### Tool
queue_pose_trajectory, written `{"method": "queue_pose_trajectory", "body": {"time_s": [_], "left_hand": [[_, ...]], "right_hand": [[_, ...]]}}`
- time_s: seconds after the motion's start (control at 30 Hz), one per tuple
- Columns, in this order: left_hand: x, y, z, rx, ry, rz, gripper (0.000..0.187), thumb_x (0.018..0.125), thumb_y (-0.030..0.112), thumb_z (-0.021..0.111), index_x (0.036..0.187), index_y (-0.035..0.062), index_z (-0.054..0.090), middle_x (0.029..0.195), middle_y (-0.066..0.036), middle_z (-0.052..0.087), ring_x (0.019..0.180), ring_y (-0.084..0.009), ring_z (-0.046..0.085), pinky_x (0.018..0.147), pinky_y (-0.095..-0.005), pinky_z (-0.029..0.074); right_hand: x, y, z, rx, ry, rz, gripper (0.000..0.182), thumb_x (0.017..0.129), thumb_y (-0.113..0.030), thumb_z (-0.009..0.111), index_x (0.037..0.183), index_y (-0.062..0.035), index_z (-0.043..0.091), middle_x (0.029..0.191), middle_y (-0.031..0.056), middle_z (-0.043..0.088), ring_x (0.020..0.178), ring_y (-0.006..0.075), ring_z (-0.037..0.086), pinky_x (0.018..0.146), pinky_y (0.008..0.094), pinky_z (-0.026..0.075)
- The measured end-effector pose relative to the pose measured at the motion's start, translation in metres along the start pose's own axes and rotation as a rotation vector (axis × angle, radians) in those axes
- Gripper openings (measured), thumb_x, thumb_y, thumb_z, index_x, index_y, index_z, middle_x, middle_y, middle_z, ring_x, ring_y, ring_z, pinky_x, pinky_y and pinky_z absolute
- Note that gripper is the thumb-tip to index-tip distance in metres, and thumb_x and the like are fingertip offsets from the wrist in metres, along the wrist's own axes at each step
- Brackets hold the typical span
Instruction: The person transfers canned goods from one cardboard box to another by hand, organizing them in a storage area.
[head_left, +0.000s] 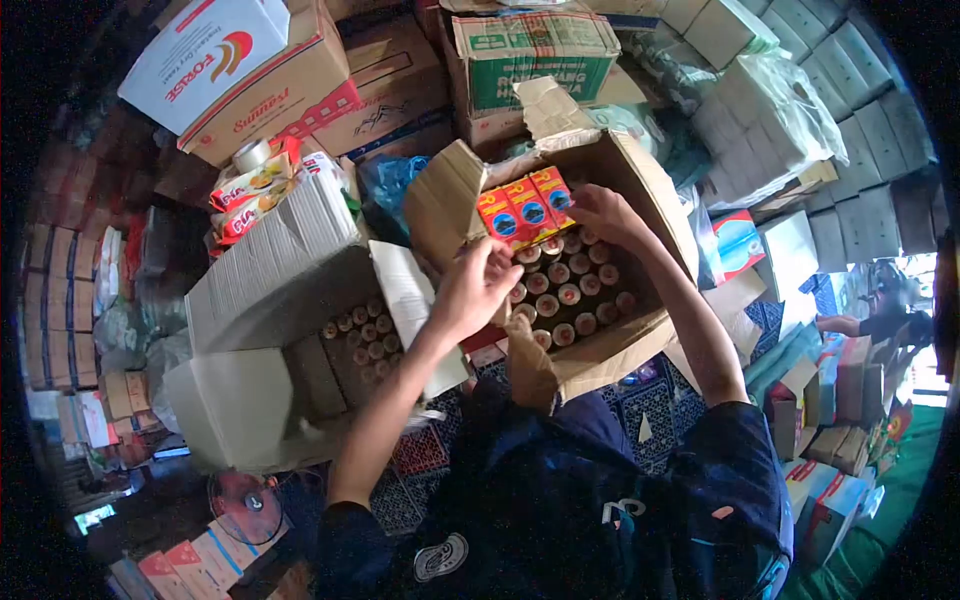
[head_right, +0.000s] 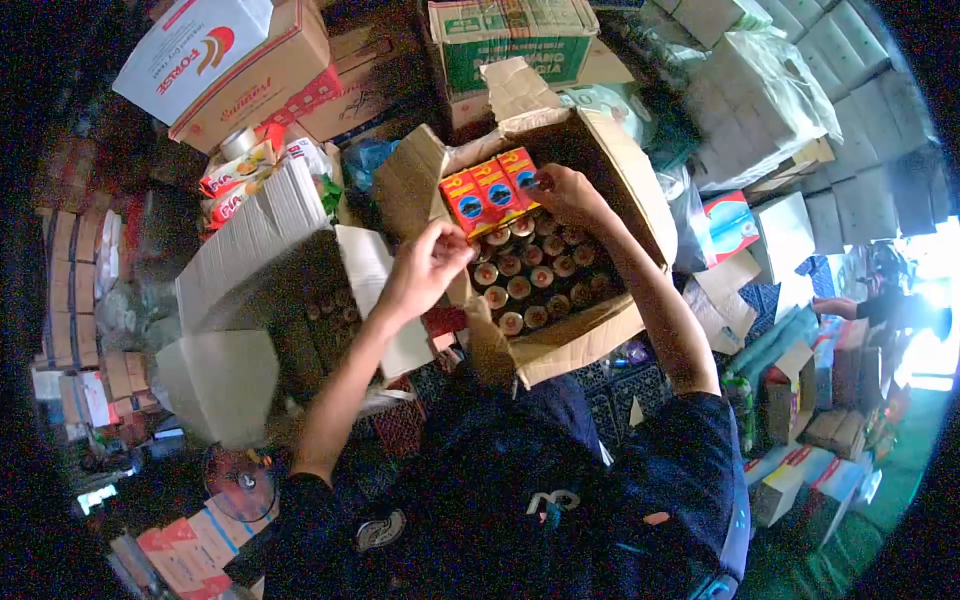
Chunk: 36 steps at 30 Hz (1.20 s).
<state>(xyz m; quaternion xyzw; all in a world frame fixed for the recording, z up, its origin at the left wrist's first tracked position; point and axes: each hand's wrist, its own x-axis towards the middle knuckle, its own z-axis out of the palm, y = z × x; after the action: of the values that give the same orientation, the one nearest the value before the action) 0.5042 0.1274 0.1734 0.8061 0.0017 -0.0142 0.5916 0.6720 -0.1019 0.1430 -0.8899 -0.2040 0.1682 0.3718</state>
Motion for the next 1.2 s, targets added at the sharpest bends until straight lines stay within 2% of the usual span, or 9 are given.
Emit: {"method": "queue_pose_trajectory", "body": {"time_s": [0.1, 0.2, 0.27, 0.33, 0.37, 0.5, 0.7, 0.9, 1.2], "left_hand": [[0.037, -0.011, 0.039, 0.520, 0.116, 0.232, 0.062, 0.074, 0.019, 0.077, 0.123, -0.0001, 0.044, 0.115, -0.025, 0.051, 0.109, -0.0417, 0.051, 0.092, -0.0483, 0.045], [0.072, -0.029, 0.065, 0.870, 0.076, 0.072, 0.090, 0.068, 0.025, 0.082, 0.139, 0.0003, 0.034, 0.133, -0.030, 0.039, 0.124, -0.0462, 0.040, 0.100, -0.0519, 0.040], [0.094, -0.043, 0.075, 0.985, 0.055, -0.042, 0.105, 0.061, 0.029, 0.086, 0.145, 0.0028, 0.028, 0.144, -0.031, 0.027, 0.134, -0.0485, 0.029, 0.108, -0.0557, 0.030], [0.105, -0.051, 0.078, 1.096, 0.037, -0.129, 0.111, 0.056, 0.027, 0.088, 0.146, 0.0039, 0.027, 0.148, -0.029, 0.023, 0.136, -0.0476, 0.025, 0.110, -0.0537, 0.029], [0.107, -0.056, 0.080, 1.165, 0.094, -0.094, 0.107, 0.053, 0.024, 0.089, 0.142, 0.0048, 0.032, 0.142, -0.024, 0.032, 0.133, -0.0444, 0.031, 0.106, -0.0523, 0.032], [0.116, -0.057, 0.069, 1.117, 0.162, 0.001, 0.103, 0.044, 0.028, 0.091, 0.130, 0.0039, 0.039, 0.121, -0.014, 0.043, 0.115, -0.0353, 0.043, 0.095, -0.0516, 0.038], [0.118, -0.054, 0.070, 1.119, 0.151, -0.020, 0.112, 0.037, 0.031, 0.092, 0.130, -0.0005, 0.038, 0.121, -0.015, 0.043, 0.115, -0.0353, 0.044, 0.095, -0.0502, 0.036], [0.118, -0.064, 0.070, 1.191, 0.106, -0.041, 0.122, 0.038, 0.038, 0.090, 0.138, -0.0037, 0.034, 0.127, -0.018, 0.047, 0.121, -0.0346, 0.044, 0.099, -0.0496, 0.033], [0.115, -0.070, 0.072, 1.111, 0.155, -0.010, 0.124, 0.040, 0.033, 0.092, 0.140, -0.0055, 0.030, 0.128, -0.021, 0.043, 0.125, -0.0387, 0.039, 0.107, -0.0595, 0.027]], "right_hand": [[0.027, 0.043, 0.005, 0.027, -0.053, 0.015, 0.053, 0.080, -0.044, 0.070, 0.108, 0.0004, 0.063, 0.099, 0.0208, 0.069, 0.093, 0.0319, 0.067, 0.080, 0.0386, 0.052], [0.043, 0.056, 0.005, 0.007, -0.189, 0.033, 0.062, 0.076, -0.044, 0.074, 0.116, 0.0015, 0.058, 0.101, 0.0187, 0.068, 0.092, 0.0269, 0.066, 0.080, 0.0362, 0.052], [0.066, 0.078, 0.012, 0.067, -0.336, 0.016, 0.082, 0.075, -0.047, 0.076, 0.133, 0.0029, 0.047, 0.110, 0.0170, 0.066, 0.099, 0.0235, 0.063, 0.084, 0.0337, 0.051], [0.074, 0.080, 0.012, 0.090, -0.449, 0.040, 0.082, 0.073, -0.052, 0.075, 0.129, 0.0032, 0.051, 0.117, 0.0191, 0.063, 0.105, 0.0252, 0.061, 0.089, 0.0350, 0.048], [0.076, 0.082, 0.013, 0.110, -0.470, -0.002, 0.082, 0.073, -0.052, 0.075, 0.128, 0.0031, 0.051, 0.118, 0.0193, 0.063, 0.106, 0.0255, 0.061, 0.089, 0.0354, 0.048], [0.067, 0.062, 0.004, 0.024, -0.439, 0.031, 0.079, 0.074, -0.052, 0.074, 0.126, 0.0027, 0.053, 0.119, 0.0208, 0.062, 0.107, 0.0266, 0.061, 0.091, 0.0363, 0.047], [0.056, 0.054, 0.002, 0.077, -0.350, -0.096, 0.077, 0.076, -0.054, 0.071, 0.124, 0.0043, 0.052, 0.117, 0.0241, 0.061, 0.108, 0.0303, 0.061, 0.091, 0.0378, 0.047], [0.050, 0.043, -0.007, -0.021, -0.399, -0.024, 0.080, 0.076, -0.054, 0.071, 0.124, 0.0069, 0.051, 0.115, 0.0250, 0.062, 0.107, 0.0304, 0.061, 0.086, 0.0389, 0.049], [0.057, 0.051, 0.003, 0.265, -0.466, 0.017, 0.073, 0.077, -0.037, 0.077, 0.128, 0.0053, 0.047, 0.115, 0.0153, 0.062, 0.101, 0.0195, 0.059, 0.086, 0.0345, 0.050]]}}
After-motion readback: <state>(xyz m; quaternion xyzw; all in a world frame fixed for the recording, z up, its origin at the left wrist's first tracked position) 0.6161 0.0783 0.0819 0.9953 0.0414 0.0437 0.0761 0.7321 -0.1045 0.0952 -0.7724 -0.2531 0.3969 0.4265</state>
